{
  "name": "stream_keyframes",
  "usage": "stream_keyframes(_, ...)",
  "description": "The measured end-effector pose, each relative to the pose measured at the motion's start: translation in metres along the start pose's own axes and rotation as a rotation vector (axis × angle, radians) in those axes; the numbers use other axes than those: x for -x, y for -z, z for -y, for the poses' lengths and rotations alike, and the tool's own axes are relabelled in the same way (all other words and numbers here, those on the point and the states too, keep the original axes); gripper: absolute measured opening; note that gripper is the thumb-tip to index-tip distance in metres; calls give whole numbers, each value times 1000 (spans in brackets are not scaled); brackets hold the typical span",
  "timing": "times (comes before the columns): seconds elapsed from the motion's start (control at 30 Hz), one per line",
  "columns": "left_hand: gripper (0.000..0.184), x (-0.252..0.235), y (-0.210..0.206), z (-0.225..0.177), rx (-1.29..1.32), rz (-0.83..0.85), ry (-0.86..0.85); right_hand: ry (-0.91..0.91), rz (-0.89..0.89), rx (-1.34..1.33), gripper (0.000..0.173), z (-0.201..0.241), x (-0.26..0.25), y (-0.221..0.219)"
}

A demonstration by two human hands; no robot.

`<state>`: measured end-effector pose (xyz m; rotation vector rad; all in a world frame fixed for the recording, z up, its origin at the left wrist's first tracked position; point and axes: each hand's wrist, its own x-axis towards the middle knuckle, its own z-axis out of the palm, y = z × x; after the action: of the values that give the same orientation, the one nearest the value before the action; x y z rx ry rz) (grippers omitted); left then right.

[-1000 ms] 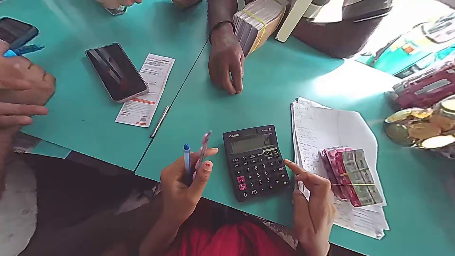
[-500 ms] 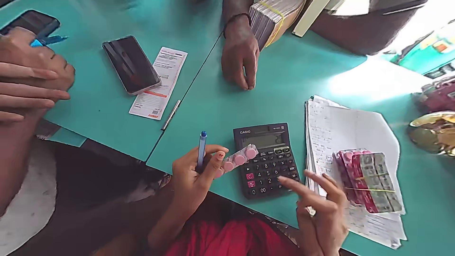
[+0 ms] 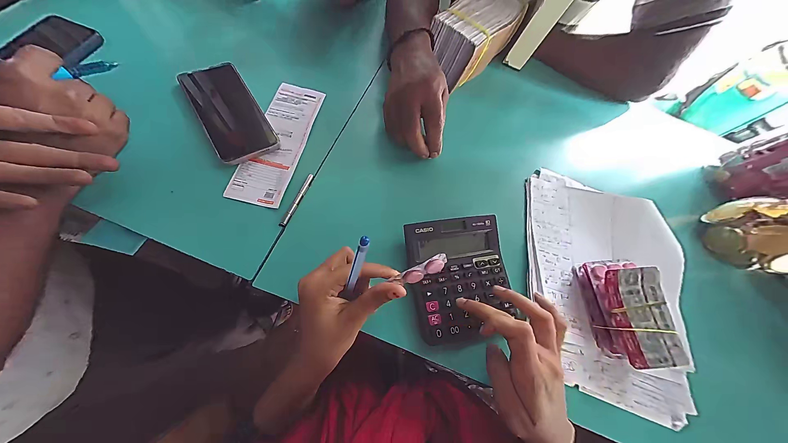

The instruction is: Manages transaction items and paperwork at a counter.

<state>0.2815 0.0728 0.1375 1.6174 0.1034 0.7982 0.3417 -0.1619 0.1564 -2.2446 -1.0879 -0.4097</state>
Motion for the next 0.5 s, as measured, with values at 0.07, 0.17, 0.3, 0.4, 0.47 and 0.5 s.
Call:
stream_keyframes(0.07,22,-1,1,0,6,10,-17,-24,-59,-11,23,-2,1,5)
stream_keyframes(0.17,18,-1,1,1,39,47,-28,-79,-140,54,22,-6,5,13)
stream_keyframes(0.3,16,0,0,-1,62,81,-15,-121,-70,104,24,-4,7,18)
stream_keyframes(0.4,17,0,5,2,166,192,-82,-94,-157,-125,16,-5,9,17)
stream_keyframes(0.47,17,1,7,1,186,297,-169,-25,-150,-295,20,0,7,17)
stream_keyframes(0.5,17,2,6,-1,175,351,-219,3,-115,-358,31,4,6,17)
